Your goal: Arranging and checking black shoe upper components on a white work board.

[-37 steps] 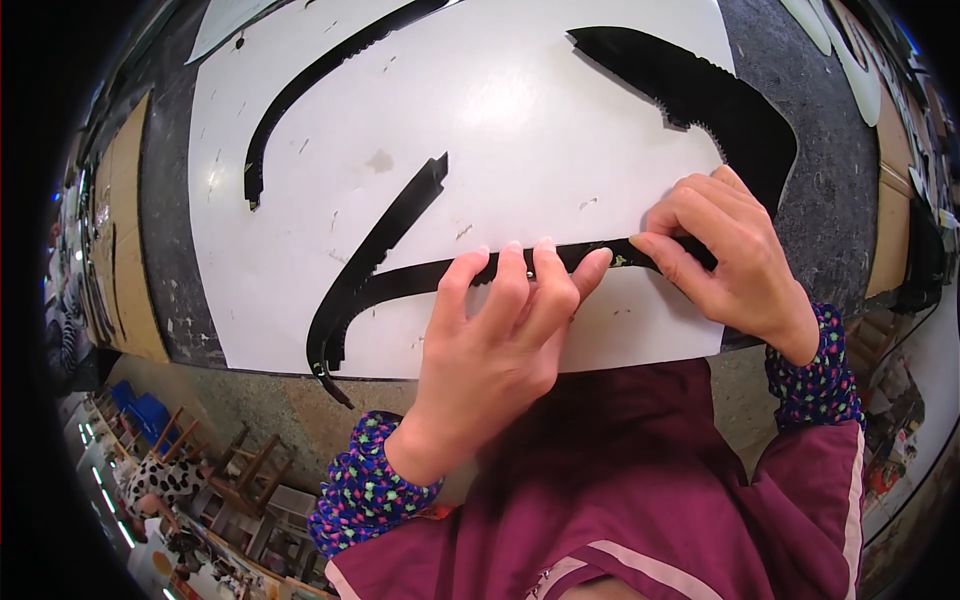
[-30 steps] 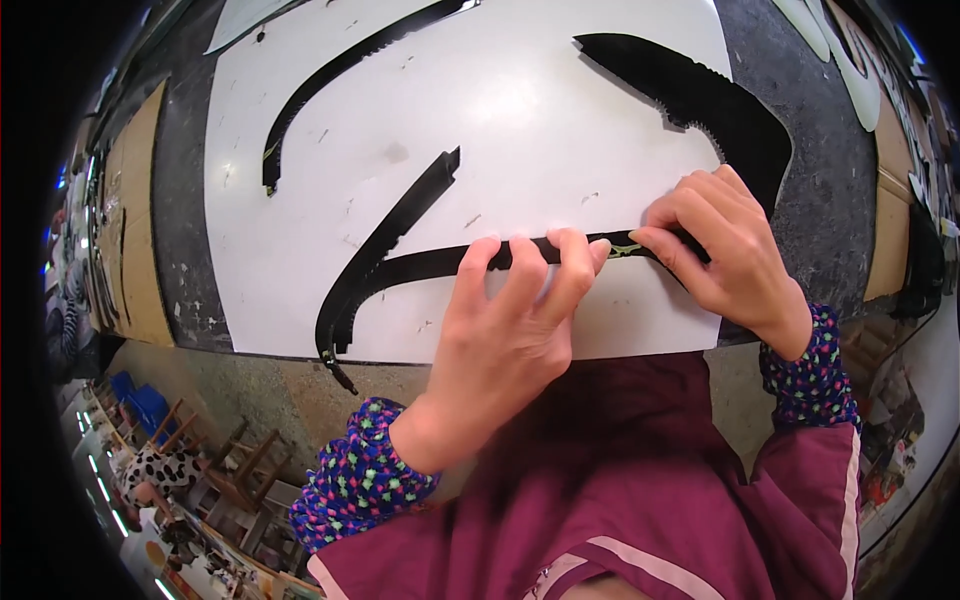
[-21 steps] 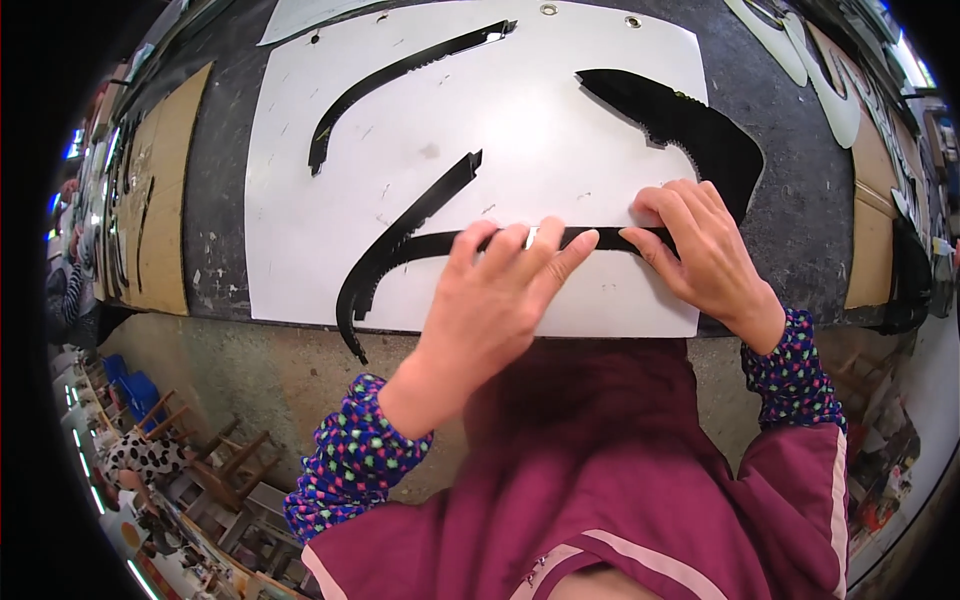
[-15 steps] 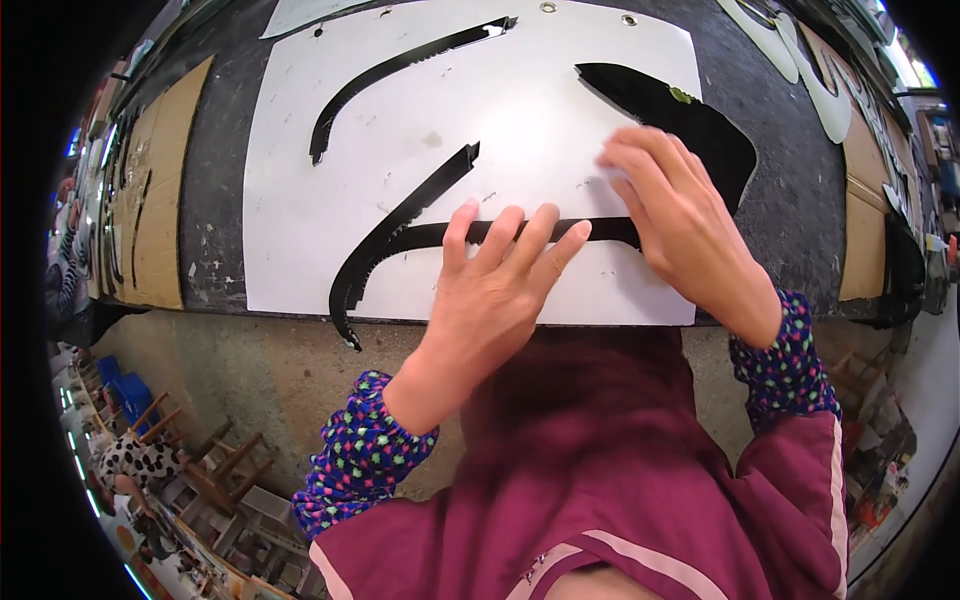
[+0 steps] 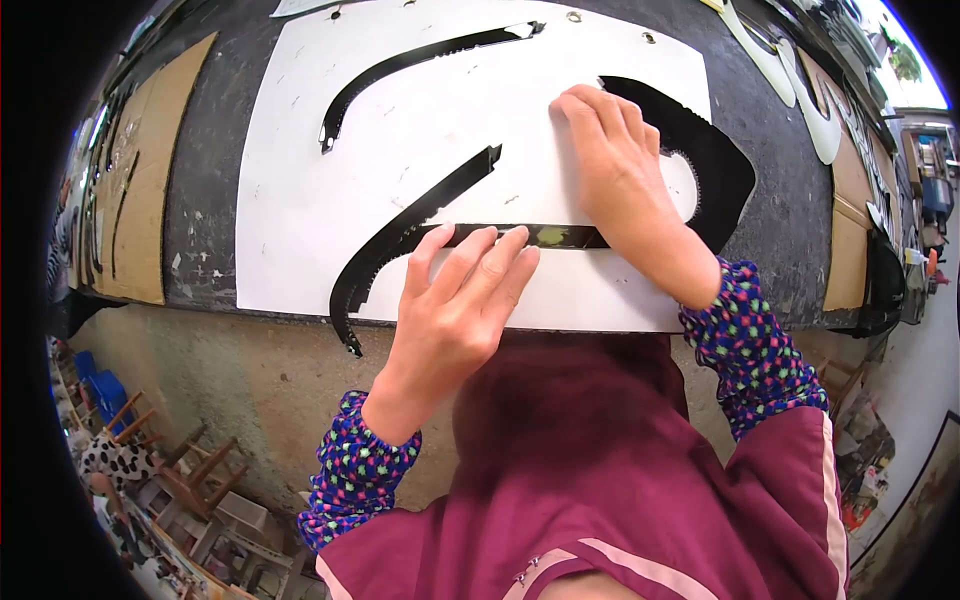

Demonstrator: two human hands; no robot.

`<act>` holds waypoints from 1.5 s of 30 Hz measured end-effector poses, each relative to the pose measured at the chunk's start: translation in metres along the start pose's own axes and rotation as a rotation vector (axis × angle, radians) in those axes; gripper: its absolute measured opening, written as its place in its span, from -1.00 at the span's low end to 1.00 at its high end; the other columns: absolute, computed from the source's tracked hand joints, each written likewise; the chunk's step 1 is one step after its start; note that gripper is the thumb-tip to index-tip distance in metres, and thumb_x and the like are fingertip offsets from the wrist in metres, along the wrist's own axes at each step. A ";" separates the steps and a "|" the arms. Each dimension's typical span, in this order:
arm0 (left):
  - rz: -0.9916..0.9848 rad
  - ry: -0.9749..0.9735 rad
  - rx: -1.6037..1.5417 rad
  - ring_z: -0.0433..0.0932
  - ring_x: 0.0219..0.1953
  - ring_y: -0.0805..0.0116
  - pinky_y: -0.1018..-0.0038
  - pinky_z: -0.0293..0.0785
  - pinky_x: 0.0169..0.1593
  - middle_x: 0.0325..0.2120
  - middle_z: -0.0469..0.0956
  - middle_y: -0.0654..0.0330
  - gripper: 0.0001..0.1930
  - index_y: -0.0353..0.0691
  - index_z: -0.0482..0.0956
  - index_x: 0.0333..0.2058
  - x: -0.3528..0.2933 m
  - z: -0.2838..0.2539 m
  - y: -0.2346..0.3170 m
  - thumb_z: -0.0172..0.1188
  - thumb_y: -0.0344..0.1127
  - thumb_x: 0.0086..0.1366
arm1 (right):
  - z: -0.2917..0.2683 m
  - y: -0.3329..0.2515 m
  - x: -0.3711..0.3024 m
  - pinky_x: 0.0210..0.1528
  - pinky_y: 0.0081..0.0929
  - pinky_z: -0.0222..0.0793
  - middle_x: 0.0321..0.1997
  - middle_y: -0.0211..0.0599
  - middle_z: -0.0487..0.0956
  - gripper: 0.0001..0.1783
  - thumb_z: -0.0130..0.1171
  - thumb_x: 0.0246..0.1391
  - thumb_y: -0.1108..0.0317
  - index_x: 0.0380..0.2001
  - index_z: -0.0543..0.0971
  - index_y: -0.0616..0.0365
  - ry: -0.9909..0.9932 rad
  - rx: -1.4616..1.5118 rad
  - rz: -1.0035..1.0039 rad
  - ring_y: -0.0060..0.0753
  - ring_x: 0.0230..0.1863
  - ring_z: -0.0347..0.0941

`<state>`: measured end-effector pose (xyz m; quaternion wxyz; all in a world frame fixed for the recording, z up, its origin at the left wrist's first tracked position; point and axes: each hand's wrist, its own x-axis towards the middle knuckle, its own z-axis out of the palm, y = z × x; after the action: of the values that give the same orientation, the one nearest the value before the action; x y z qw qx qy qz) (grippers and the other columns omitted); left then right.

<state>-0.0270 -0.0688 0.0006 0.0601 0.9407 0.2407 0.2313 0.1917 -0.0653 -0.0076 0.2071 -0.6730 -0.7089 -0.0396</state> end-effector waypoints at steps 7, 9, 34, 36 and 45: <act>-0.022 0.167 -0.019 0.57 -0.05 0.28 0.19 0.31 0.20 -0.13 0.64 0.20 -0.76 -0.28 0.70 -0.25 0.003 -0.008 -0.006 0.19 -0.52 0.07 | 0.006 -0.030 0.002 0.16 -0.18 0.13 0.13 -0.10 0.37 -0.52 0.01 0.07 0.53 0.11 0.36 0.26 0.159 -0.100 -0.060 -0.17 0.23 0.28; -0.060 0.176 -0.006 0.57 -0.04 0.24 0.20 0.33 0.17 -0.14 0.64 0.18 -0.82 -0.31 0.68 -0.34 0.007 -0.009 -0.008 0.17 -0.55 0.06 | 0.005 -0.017 0.001 0.17 -0.17 0.15 0.13 -0.08 0.38 -0.56 0.00 0.10 0.51 0.10 0.36 0.24 0.036 0.148 -0.087 -0.11 0.23 0.29; -0.612 0.020 -0.268 0.52 -0.26 0.13 0.32 0.48 -0.14 -0.32 0.58 0.13 -0.74 -0.22 0.71 -0.18 0.025 -0.024 -0.034 0.36 -0.47 0.10 | -0.360 0.295 0.293 -0.29 -0.39 0.50 -0.38 -0.31 0.63 -0.77 0.30 0.10 0.44 -0.18 0.62 0.33 -0.248 0.993 -0.231 -0.43 -0.38 0.56; -0.671 -0.006 -0.249 0.52 -0.24 0.13 0.30 0.47 -0.13 -0.31 0.58 0.09 -0.73 -0.24 0.70 -0.18 0.009 -0.035 -0.037 0.39 -0.45 0.09 | -0.297 0.294 0.343 -0.30 -0.42 0.50 -0.37 -0.33 0.63 -0.82 0.28 0.12 0.45 -0.22 0.62 0.30 0.422 0.808 0.412 -0.44 -0.39 0.55; -0.703 -0.190 -0.375 0.51 -0.33 0.20 0.35 0.47 -0.20 -0.38 0.55 0.13 -0.72 -0.28 0.66 -0.22 0.033 -0.050 -0.039 0.42 -0.52 0.03 | -0.040 0.383 0.349 -0.32 -0.17 0.46 -0.32 -0.09 0.57 -0.42 0.38 0.03 0.01 -0.23 0.52 0.40 0.348 0.557 0.838 -0.22 -0.36 0.53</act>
<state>-0.0412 -0.0183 0.0494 0.3280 0.7909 0.4948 0.1488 0.5701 0.2830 0.0645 0.4904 -0.8017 -0.3180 0.1251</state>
